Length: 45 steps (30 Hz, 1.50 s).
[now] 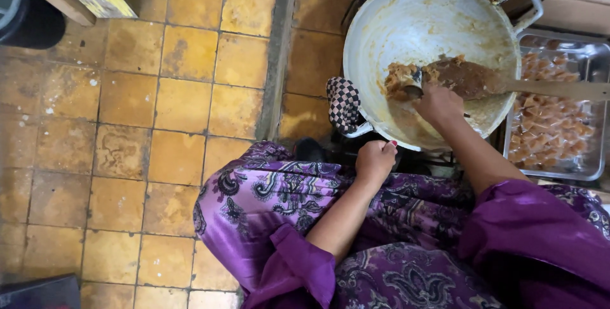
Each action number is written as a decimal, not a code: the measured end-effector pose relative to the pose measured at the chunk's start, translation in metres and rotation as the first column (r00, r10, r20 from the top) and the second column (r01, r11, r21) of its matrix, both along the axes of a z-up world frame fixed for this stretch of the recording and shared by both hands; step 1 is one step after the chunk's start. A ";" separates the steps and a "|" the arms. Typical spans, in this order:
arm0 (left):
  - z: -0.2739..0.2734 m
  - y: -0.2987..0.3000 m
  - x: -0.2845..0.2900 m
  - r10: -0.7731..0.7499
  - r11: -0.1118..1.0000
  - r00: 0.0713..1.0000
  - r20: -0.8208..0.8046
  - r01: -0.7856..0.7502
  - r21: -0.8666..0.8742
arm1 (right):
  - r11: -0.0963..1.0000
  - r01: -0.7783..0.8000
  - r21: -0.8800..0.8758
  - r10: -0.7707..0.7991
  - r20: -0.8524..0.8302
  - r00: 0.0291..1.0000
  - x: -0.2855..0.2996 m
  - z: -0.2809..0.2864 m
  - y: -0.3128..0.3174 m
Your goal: Scooping filling from a bowl and rolling it into small balls by hand
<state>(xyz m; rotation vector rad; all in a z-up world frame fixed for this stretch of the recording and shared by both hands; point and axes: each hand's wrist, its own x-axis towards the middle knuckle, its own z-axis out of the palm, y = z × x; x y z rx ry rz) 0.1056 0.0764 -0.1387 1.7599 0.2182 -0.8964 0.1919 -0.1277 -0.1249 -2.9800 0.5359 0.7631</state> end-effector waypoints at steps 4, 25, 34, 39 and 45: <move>0.012 0.005 0.001 -0.006 1.000 1.000 -0.003 0.006 0.002 | 0.999 -0.041 -0.009 0.040 -0.030 0.999 -0.006 -0.021 -0.006; 0.008 0.002 0.002 -0.004 0.999 1.000 0.020 0.004 0.031 | 0.991 0.008 -0.137 -0.016 -0.059 0.998 -0.007 -0.049 -0.020; 0.011 0.002 0.001 -0.010 1.000 0.999 0.037 0.009 0.030 | 0.998 -0.038 -0.045 0.041 0.060 0.997 -0.030 -0.011 0.004; 0.005 -0.002 0.000 -0.038 0.998 0.998 0.048 0.036 0.051 | 0.873 -0.302 -0.383 0.390 0.177 0.904 -0.044 -0.001 0.018; 0.005 -0.002 0.002 -0.004 0.999 0.998 0.058 0.002 0.036 | 0.999 0.019 0.037 -0.026 0.188 0.982 -0.024 -0.059 -0.029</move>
